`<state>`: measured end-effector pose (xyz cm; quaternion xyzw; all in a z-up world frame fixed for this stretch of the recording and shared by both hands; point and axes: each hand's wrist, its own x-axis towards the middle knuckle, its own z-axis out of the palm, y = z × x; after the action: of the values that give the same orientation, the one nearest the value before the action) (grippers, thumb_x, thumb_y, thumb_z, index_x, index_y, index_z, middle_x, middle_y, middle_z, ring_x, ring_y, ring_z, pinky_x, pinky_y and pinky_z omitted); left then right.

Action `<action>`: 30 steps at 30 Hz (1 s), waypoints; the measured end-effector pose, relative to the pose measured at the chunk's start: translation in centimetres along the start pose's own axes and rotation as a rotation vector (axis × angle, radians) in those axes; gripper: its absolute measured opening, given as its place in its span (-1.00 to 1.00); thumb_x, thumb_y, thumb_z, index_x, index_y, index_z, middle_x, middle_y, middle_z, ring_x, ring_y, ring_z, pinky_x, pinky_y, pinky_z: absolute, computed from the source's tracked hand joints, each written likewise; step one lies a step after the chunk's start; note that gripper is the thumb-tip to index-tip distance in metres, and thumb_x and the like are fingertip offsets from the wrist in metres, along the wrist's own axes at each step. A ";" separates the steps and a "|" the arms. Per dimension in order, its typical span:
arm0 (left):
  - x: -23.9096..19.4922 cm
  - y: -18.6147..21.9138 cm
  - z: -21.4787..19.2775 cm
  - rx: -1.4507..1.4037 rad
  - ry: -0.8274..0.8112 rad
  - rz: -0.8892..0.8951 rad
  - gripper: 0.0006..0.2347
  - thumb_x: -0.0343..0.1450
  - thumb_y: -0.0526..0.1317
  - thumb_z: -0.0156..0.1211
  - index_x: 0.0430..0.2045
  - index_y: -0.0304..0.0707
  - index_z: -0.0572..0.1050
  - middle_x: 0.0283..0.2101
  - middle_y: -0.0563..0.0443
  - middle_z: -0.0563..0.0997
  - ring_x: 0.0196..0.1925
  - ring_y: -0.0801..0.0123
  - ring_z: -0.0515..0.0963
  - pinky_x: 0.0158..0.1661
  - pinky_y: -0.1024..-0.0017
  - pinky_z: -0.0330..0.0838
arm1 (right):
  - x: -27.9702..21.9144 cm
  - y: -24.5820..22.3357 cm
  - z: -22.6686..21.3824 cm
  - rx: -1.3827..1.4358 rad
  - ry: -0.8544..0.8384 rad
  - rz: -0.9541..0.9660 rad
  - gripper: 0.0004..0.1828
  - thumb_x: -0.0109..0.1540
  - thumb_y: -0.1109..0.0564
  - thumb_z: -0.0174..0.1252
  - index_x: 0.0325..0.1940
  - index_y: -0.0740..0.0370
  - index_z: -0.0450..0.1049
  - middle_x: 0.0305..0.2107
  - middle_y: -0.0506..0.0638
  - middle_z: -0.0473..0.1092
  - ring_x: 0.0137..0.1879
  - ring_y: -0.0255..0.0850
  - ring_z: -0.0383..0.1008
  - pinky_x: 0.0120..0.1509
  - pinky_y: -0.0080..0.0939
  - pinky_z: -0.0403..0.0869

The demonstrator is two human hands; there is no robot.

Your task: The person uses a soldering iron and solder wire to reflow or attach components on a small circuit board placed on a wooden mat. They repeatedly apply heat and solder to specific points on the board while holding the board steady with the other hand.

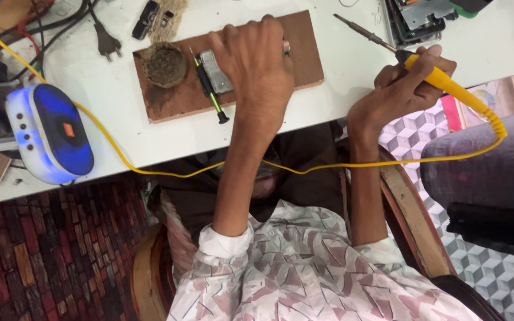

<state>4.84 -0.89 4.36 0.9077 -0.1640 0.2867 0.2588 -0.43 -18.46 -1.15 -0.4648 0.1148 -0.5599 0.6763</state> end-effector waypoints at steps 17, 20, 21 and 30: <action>0.1 0.3 -0.2 0.041 0.003 0.058 -0.80 0.08 -0.56 0.34 -0.72 -0.28 0.45 -0.62 -0.10 0.38 -0.40 0.19 0.35 -0.17 0.14 0.11 | 0.0 0.4 -0.7 0.004 -0.019 -0.025 -0.75 0.51 0.09 0.07 -0.17 0.27 0.27 -0.35 -0.06 0.19 -0.56 -0.45 -0.07 -0.59 -0.42 -0.02; 0.2 0.1 0.0 0.030 0.025 0.082 -0.78 0.12 -0.54 0.37 -0.75 -0.27 0.43 -0.61 -0.08 0.37 -0.38 0.18 0.37 -0.14 0.14 0.12 | 0.1 0.5 -0.5 0.018 0.033 0.010 -0.77 0.47 0.11 0.08 -0.19 0.27 0.27 -0.33 -0.06 0.25 -0.53 -0.44 -0.07 -0.55 -0.40 -0.03; 0.4 0.3 0.1 0.048 -0.010 0.065 -0.79 0.10 -0.54 0.36 -0.76 -0.27 0.44 -0.63 -0.07 0.37 -0.41 0.20 0.37 -0.15 0.13 0.12 | 0.2 0.5 -0.5 0.024 0.015 -0.004 -0.76 0.48 0.11 0.08 -0.19 0.27 0.27 -0.34 -0.06 0.23 -0.53 -0.44 -0.07 -0.57 -0.40 -0.03; 0.6 1.3 -1.1 0.112 -0.133 0.098 -0.83 0.11 -0.54 0.35 -0.67 -0.29 0.49 -0.55 -0.09 0.46 -0.31 0.14 0.43 -0.05 0.11 0.14 | -0.2 -0.2 -0.1 0.004 0.060 0.002 -0.70 0.48 0.03 0.11 -0.20 0.27 0.27 -0.38 -0.06 0.20 -0.55 -0.42 -0.01 -0.55 -0.36 0.00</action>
<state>4.27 -1.47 5.98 0.9286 -0.2088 0.2471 0.1817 -0.68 -18.36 -1.12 -0.4465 0.1343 -0.5731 0.6739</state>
